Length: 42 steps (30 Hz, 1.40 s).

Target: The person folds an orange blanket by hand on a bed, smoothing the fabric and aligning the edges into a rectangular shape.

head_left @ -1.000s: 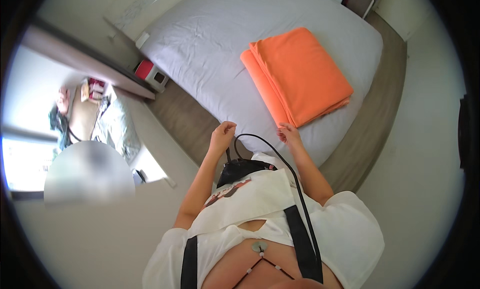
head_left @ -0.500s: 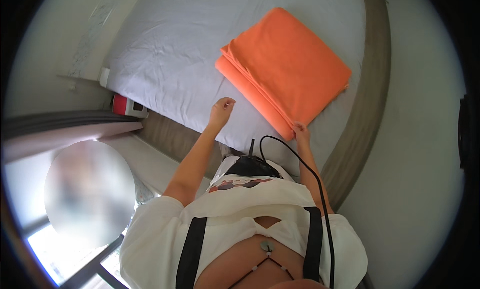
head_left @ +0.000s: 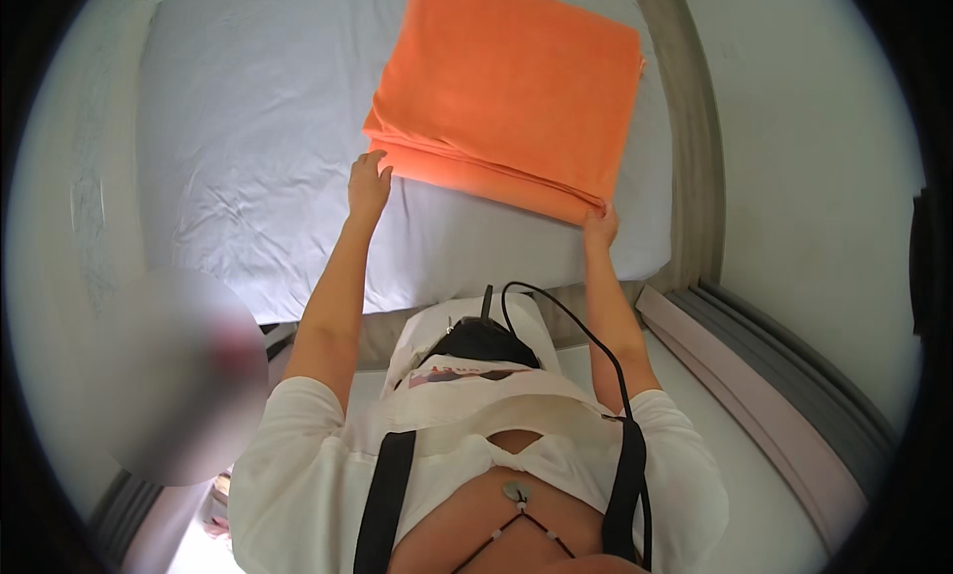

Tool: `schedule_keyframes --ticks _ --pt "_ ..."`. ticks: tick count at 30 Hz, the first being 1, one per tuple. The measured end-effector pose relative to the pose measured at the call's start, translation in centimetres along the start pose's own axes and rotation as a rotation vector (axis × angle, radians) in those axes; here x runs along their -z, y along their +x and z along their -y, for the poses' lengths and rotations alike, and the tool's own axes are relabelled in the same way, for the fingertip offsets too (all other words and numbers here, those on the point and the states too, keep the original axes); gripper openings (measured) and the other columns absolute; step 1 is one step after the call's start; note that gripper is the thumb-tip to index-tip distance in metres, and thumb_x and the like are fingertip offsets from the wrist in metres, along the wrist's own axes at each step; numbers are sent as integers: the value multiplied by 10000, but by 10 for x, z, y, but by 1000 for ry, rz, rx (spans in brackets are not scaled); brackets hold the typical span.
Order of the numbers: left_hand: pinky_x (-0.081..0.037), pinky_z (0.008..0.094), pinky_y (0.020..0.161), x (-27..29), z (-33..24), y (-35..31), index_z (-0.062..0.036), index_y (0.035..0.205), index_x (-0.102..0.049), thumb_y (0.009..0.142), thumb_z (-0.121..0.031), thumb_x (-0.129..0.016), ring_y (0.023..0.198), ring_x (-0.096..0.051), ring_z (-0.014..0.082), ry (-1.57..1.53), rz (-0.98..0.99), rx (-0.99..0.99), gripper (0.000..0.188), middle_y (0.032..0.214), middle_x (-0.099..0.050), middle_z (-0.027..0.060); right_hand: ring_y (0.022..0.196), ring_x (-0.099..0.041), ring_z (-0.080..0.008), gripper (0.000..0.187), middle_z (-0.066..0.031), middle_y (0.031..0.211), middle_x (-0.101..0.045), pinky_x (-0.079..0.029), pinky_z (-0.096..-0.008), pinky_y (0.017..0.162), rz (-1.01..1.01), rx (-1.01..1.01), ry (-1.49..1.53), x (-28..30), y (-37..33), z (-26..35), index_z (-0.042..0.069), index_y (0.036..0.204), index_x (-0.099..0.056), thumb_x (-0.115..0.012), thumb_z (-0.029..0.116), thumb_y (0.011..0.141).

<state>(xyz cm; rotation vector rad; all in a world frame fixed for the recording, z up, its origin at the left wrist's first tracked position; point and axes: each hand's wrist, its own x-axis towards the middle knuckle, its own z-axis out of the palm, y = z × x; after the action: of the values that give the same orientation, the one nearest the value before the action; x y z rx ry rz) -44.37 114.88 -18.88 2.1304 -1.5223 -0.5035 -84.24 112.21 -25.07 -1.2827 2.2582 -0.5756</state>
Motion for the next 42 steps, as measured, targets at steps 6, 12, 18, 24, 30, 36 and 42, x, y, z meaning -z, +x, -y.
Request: schedule_keyframes --ticks 6,12,18,24,30,36,42 --pt "-392 369 771 -16 44 52 -54 971 -450 644 22 -523 967 -432 299 236 -115 -190 343 1060 -437 129 987 -460 -257 527 -151 1061 -472 -374 -337 827 -63 266 133 -46 60 -89 69 1209 -339 -529 154 725" --pt "-408 377 727 -37 76 77 -51 831 -487 639 2 -507 904 -461 296 174 -87 -237 200 962 -477 113 949 -480 -214 494 -141 1112 -452 -384 -299 804 89 -263 284 -29 66 -50 24 1181 -358 -508 268 779" --pt "-423 323 653 -9 37 86 -50 770 -445 638 18 -501 735 -471 278 -188 41 -18 158 835 -456 101 871 -516 -194 416 -126 1008 -507 -422 -304 730 -9 5 150 -28 60 -12 27 1061 -419 -518 308 771" --pt "-408 206 417 18 52 64 -60 700 -392 699 68 -477 494 -434 72 -613 -287 41 153 718 -443 19 553 -465 -91 267 -36 828 -505 -397 -212 426 -133 -322 806 50 30 21 94 966 -470 -496 298 796" --pt "-444 259 602 -29 112 23 -14 777 -469 677 76 -460 700 -521 187 -208 -85 -52 135 748 -485 92 586 -463 -107 258 -9 762 -500 -405 -231 470 47 -557 596 8 20 -61 112 926 -478 -487 334 795" --pt "-410 280 732 -21 94 58 4 934 -496 771 -102 -476 868 -506 206 -493 -108 303 196 930 -511 118 746 -469 -99 300 -5 864 -503 -403 -228 613 60 -518 661 11 30 -60 112 982 -477 -523 331 783" --pt "-415 260 729 -39 77 103 11 1016 -488 782 -239 -517 841 -520 164 -750 184 508 344 964 -534 109 906 -496 -176 390 -51 1009 -510 -438 -320 720 250 -603 817 16 45 -36 84 1060 -452 -537 332 772"
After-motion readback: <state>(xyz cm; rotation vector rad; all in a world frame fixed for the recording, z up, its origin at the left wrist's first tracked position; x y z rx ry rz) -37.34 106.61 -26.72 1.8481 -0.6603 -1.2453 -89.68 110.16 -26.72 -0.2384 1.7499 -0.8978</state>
